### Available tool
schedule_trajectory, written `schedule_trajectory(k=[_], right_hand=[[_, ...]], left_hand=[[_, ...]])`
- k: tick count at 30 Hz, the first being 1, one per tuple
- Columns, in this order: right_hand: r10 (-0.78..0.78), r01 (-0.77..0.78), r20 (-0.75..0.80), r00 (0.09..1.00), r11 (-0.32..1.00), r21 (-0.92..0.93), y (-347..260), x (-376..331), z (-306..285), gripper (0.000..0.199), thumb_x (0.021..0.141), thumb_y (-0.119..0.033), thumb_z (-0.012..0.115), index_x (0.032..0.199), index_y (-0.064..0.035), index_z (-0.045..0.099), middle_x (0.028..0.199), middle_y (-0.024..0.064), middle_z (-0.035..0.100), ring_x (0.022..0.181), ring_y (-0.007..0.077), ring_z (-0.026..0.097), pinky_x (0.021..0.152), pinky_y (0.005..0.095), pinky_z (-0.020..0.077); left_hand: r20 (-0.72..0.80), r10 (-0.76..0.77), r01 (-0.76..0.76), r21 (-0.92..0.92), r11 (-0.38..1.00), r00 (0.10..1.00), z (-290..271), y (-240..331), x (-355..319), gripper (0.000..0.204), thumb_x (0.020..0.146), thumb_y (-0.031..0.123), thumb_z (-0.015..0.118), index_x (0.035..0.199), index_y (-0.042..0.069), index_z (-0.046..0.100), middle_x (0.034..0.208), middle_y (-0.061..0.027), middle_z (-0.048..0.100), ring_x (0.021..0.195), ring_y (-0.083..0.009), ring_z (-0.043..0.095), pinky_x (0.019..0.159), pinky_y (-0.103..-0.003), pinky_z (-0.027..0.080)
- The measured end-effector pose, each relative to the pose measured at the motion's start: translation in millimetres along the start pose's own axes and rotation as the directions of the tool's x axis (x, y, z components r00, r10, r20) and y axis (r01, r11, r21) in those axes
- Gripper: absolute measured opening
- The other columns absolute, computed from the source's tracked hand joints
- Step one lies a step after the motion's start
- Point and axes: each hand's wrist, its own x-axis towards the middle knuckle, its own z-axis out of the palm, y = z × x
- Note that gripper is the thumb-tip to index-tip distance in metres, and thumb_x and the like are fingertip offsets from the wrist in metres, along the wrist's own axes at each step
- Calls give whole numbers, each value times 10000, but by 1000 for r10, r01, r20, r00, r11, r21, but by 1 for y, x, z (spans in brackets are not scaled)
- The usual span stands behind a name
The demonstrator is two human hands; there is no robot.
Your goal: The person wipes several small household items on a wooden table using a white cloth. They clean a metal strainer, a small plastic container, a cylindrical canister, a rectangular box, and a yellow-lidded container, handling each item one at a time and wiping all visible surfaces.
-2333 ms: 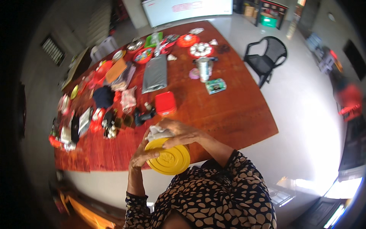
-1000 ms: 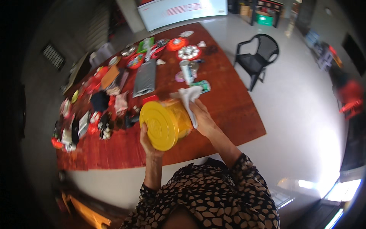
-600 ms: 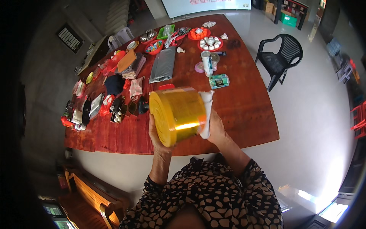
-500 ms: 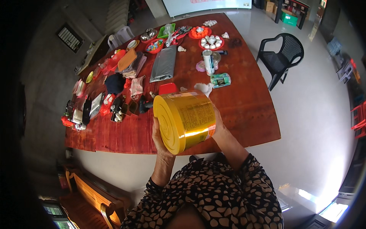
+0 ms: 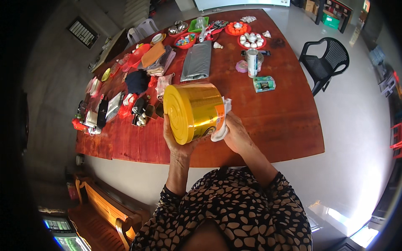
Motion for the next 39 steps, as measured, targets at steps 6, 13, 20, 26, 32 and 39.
schedule_trajectory(k=[6, 13, 20, 26, 32, 39], right_hand=[[-424, 368, -65, 903, 844, -390, 11, -15, 21, 340, 986, -100, 427, 1318, -25, 421, 1188, 83, 527, 1074, 154, 534, 939, 308, 428], [-637, 396, 421, 645, -192, -898, -6, 12, 34, 331, 864, -116, 510, 1187, -44, 514, 1225, 154, 492, 1088, 323, 473, 943, 406, 307], [-334, 267, 175, 926, 254, -930, -58, 76, 30, 186, 897, -101, 460, 1040, -14, 540, 809, 195, 595, 762, 384, 587, 650, 429, 449], [-445, 428, 332, 832, 133, -894, -31, 66, 20, 220, 898, -144, 468, 1067, -12, 522, 1059, 178, 564, 924, 370, 547, 766, 423, 436], [-504, 486, 542, 673, -250, -837, 13, 8, 29, 506, 809, -53, 558, 1303, -99, 460, 1342, 161, 447, 1264, 372, 394, 993, 488, 308], [-511, 443, 574, 640, -365, -819, -1, 3, 30, 454, 841, -98, 555, 1287, -144, 484, 1391, 115, 421, 1300, 294, 392, 1014, 459, 268]], left_hand=[[20, -127, 127, -16, 992, 992, -9, 9, 8, 767, 833, 671, 439, 1417, 181, 350, 1430, -183, 350, 1268, -470, 362, 962, -698, 314], [-24, -205, 206, 91, 974, 979, 9, -8, 7, 797, 829, 715, 395, 1418, 181, 339, 1407, -119, 414, 1271, -377, 413, 963, -640, 356], [-17, -327, 327, 63, 943, 945, -8, -20, 1, 741, 871, 689, 332, 1432, 205, 318, 1443, -141, 357, 1303, -429, 349, 952, -674, 339], [-99, -228, 234, 49, 971, 969, -1, -21, 4, 755, 854, 690, 365, 1423, 196, 330, 1427, -135, 377, 1277, -411, 384, 952, -671, 337], [-56, -74, 66, -135, 989, 996, -4, -27, 14, 651, 905, 587, 392, 1374, 136, 417, 1363, -123, 467, 1236, -311, 461, 1020, -499, 386], [56, -66, 80, -283, 956, 996, 0, -33, 13, 630, 930, 569, 356, 1385, 136, 407, 1372, -121, 468, 1228, -324, 473, 1030, -510, 374]])
